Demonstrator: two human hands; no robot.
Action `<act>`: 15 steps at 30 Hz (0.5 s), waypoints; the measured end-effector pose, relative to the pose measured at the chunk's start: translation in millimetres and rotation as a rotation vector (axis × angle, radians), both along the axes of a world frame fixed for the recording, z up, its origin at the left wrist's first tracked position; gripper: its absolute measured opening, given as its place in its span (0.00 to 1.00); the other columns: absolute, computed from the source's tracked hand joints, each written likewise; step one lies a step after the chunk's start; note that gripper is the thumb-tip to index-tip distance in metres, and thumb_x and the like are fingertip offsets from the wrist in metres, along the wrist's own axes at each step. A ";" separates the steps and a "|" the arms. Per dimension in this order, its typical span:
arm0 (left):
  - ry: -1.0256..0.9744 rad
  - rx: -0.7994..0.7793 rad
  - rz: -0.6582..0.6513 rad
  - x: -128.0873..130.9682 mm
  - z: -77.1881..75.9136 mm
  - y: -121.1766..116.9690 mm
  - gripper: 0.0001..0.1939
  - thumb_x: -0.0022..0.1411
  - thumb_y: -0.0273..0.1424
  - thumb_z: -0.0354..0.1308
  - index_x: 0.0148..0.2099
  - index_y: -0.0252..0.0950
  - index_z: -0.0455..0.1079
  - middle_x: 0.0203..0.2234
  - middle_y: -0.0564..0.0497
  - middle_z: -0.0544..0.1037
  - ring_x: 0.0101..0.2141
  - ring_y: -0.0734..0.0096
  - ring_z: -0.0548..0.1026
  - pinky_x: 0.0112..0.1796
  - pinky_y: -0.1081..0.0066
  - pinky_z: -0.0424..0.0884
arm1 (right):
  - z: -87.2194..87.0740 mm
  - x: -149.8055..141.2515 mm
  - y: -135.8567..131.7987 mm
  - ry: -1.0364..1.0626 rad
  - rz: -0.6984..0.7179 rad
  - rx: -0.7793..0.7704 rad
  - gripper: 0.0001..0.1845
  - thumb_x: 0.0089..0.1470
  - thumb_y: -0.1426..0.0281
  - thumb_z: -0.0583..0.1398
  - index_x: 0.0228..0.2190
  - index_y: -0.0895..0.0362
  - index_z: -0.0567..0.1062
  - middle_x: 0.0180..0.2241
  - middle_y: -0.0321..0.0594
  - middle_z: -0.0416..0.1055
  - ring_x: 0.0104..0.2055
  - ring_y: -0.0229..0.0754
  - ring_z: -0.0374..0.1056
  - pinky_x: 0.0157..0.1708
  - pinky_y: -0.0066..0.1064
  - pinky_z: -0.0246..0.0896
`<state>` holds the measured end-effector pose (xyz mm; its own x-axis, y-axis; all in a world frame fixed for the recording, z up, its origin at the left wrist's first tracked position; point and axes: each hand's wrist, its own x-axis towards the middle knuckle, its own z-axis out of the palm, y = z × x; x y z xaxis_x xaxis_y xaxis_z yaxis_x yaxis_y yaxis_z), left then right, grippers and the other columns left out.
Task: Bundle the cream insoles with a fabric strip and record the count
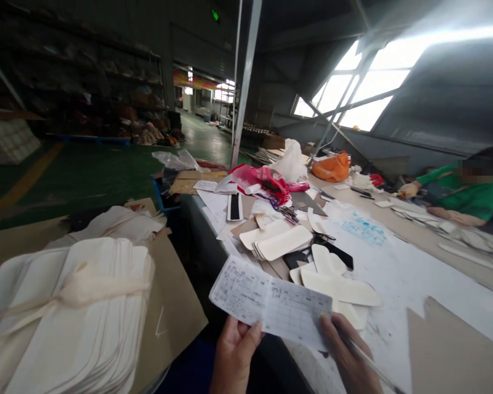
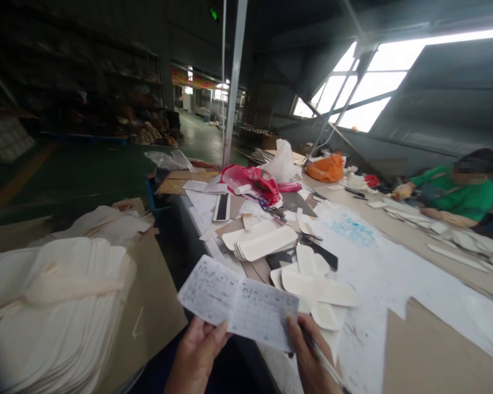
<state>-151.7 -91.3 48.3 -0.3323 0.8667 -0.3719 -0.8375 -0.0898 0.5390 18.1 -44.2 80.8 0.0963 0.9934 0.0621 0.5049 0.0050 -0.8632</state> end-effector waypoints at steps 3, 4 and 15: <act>-0.025 -0.036 -0.057 -3.5 7.4 1.6 0.43 0.42 0.30 0.69 0.58 0.30 0.52 0.38 0.42 0.78 0.43 0.60 0.74 0.42 0.69 0.70 | -0.3 -0.5 2.6 0.092 0.061 -0.032 0.20 0.44 0.51 0.61 0.27 0.57 0.73 0.22 0.35 0.68 0.23 0.39 0.62 0.20 0.26 0.59; -0.031 -0.039 -0.070 -4.7 9.1 2.3 0.43 0.42 0.30 0.68 0.58 0.30 0.52 0.38 0.42 0.78 0.42 0.60 0.74 0.42 0.68 0.70 | 0.2 -0.3 3.9 0.111 0.078 -0.046 0.20 0.45 0.52 0.61 0.27 0.57 0.73 0.22 0.35 0.67 0.23 0.39 0.62 0.20 0.26 0.59; 0.071 -0.193 -0.261 -24.0 15.6 27.4 0.31 0.32 0.46 0.72 0.37 0.33 0.71 0.31 0.47 0.79 0.32 0.67 0.76 0.33 0.75 0.70 | 3.5 -16.9 40.8 0.181 0.089 -0.131 0.22 0.49 0.50 0.57 0.23 0.57 0.70 0.20 0.34 0.61 0.23 0.37 0.58 0.20 0.25 0.55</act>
